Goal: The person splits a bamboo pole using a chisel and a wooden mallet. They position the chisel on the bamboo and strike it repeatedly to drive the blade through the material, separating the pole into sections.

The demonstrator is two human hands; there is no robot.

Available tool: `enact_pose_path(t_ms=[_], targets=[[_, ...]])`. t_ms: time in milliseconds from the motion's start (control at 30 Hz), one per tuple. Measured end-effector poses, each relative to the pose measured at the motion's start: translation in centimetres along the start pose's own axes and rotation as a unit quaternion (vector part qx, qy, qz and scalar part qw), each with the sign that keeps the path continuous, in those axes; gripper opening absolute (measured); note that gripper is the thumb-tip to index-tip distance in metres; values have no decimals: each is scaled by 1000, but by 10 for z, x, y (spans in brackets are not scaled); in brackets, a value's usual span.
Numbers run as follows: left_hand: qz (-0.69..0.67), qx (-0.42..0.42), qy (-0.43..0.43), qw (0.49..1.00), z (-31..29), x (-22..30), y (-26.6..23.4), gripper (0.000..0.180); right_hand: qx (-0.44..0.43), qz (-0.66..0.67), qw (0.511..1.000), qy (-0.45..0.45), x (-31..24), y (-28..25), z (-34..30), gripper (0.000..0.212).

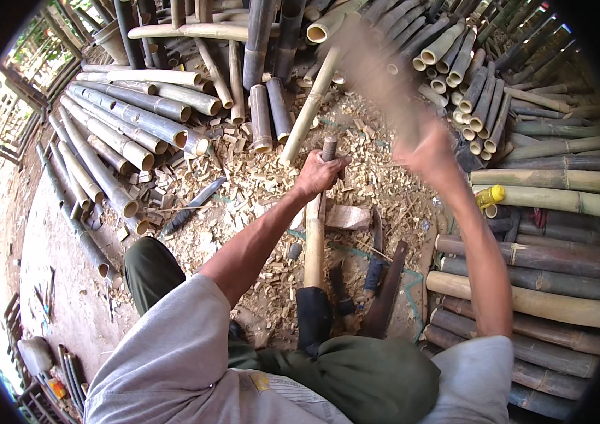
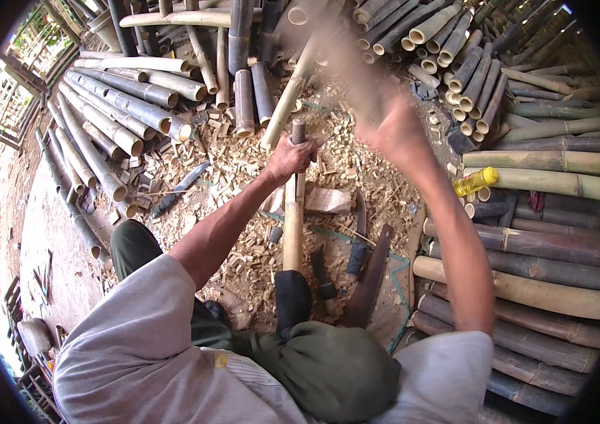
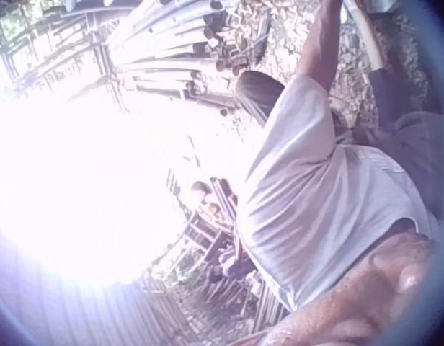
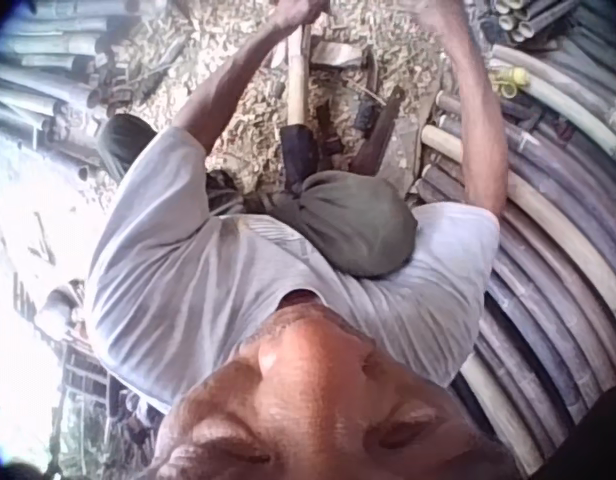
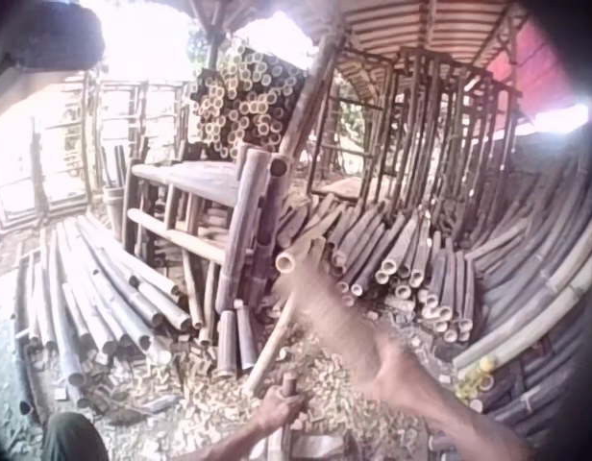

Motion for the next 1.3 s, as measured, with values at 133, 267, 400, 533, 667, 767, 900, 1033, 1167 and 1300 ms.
enact_pose_path(t_ms=[133, 267, 400, 533, 667, 767, 900, 1033, 1167, 1300], targets=[[29, 3, 34, 999, -2, 5, -11, 30, -81, -116, 982, 129, 26, 14, -5, 57], [-15, 25, 10, 1000, -10, -8, -18, 27, 131, 86, 983, -92, 1, -50, -4, 73], [-16, 63, 16, 998, -28, 3, -13, 24, 274, 236, 918, -161, -12, -78, -19, 52], [-31, 50, 25, 998, -29, -2, -15, 19, -74, -14, 997, -30, 23, 19, -1, 42], [-44, 76, 43, 995, -26, 13, -25, 16, -133, -98, 986, 24, 27, 15, -8, 50], [-61, 90, 28, 994, -24, 16, -19, 18, 79, 38, 996, -27, 22, -16, -5, 48], [-8, 73, 11, 997, -26, 10, -23, 24, -82, -119, 983, -115, 15, 30, 2, 44], [29, 110, 65, 991, -42, 14, -34, 23, -104, -146, 981, -71, 10, 0, 5, 52], [66, -6, 127, 990, -123, 31, 22, 20, 124, 229, 962, -80, 48, -34, -41, 74], [-41, 72, 83, 993, -54, 62, -21, 21, 168, 416, 891, 70, 85, -29, -105, 78]])
Point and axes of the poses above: each hand's wrist, its own z-axis towards the middle knuckle, its own y-axis out of the palm, x = y × z, the point moved 10 cm from there along z, towards the middle knuckle, and after that the axes turned 7 degrees about x, right-handed, at the moved point
